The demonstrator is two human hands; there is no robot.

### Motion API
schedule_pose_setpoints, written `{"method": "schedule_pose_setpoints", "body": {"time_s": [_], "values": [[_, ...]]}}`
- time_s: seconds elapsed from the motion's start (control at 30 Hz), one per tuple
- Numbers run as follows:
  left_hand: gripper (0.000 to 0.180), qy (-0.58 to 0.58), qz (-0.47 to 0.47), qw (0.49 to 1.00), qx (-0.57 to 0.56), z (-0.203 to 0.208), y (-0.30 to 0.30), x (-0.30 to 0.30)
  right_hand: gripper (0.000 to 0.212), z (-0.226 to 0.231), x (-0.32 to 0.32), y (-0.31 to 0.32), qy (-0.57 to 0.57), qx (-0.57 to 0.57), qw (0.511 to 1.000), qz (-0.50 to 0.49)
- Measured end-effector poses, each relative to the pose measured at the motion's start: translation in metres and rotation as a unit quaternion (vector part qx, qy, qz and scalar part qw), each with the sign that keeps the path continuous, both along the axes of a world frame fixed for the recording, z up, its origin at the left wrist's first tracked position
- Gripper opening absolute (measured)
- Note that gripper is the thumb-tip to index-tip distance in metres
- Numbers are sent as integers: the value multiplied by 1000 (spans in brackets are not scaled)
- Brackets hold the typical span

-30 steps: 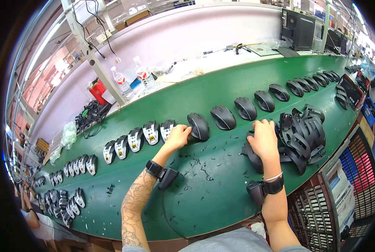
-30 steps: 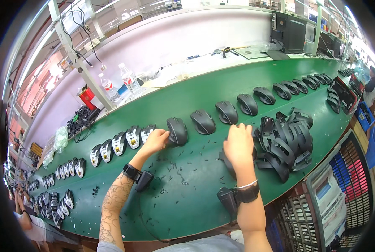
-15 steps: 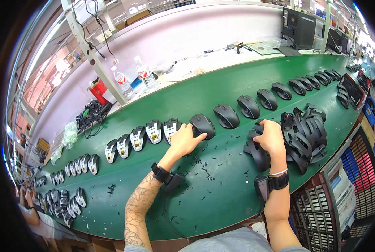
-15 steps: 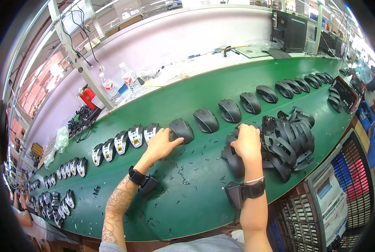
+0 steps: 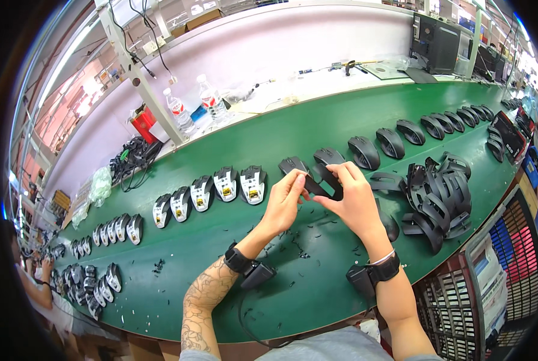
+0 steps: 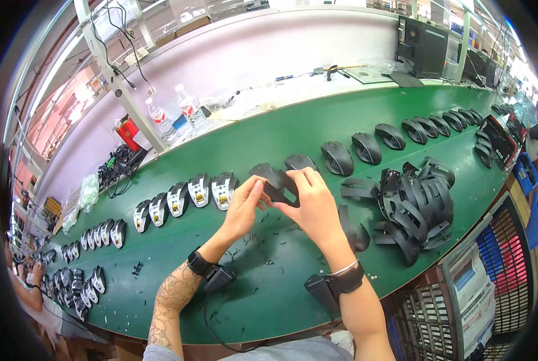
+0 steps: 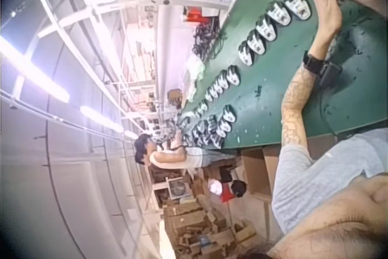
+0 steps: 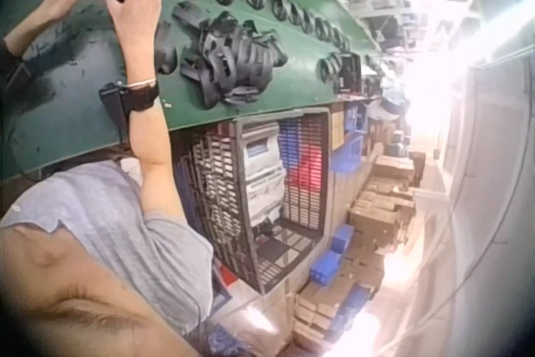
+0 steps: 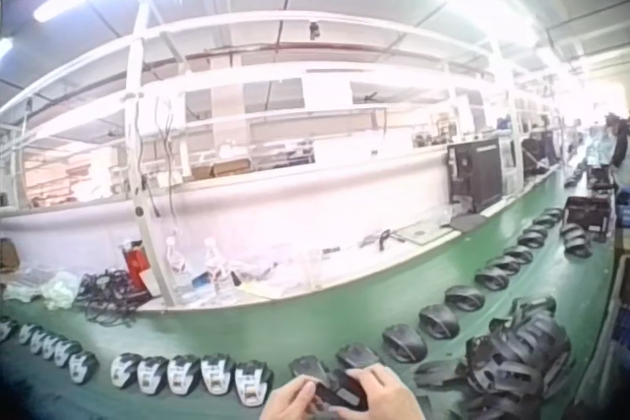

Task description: The person repeatedly picks up a black computer mouse shell and a white internal chassis from a green workbench, aligns them, and snaps the shell onto the chassis. The person then places the assembled mouse into a row of completed units. This process is repeated for multiple mice throughout the clip.

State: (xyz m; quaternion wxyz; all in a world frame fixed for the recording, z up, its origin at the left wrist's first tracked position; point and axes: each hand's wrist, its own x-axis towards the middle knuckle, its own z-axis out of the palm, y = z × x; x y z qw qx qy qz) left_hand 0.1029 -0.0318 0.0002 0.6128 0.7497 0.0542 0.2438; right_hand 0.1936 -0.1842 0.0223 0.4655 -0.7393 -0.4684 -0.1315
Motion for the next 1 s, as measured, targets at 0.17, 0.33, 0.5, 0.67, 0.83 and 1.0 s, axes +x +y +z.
{"method": "schedule_pose_setpoints", "body": {"time_s": [0.17, 0.33, 0.5, 0.67, 0.83, 1.0], "values": [[27, -20, 36, 999, -24, 1, 3, -10, 58, -5, -13, 10, 36, 16, 998, 45], [27, 20, 22, 1000, -7, 11, 12, -20, 63, -5, -16, 12, 88, 25, 990, 108], [26, 71, -19, 997, 6, 18, 32, -14, 68, -11, -18, 16, 118, 54, 981, 147], [55, 239, 108, 871, 416, 13, 110, -5, 60, -9, -20, 11, 64, 10, 996, 64], [80, 379, 136, 763, 506, -27, 152, -12, 53, -16, -22, 15, 35, -4, 998, 50], [77, 294, 155, 811, 482, -11, 129, -8, 52, -21, -27, 16, 11, -13, 999, 32]]}}
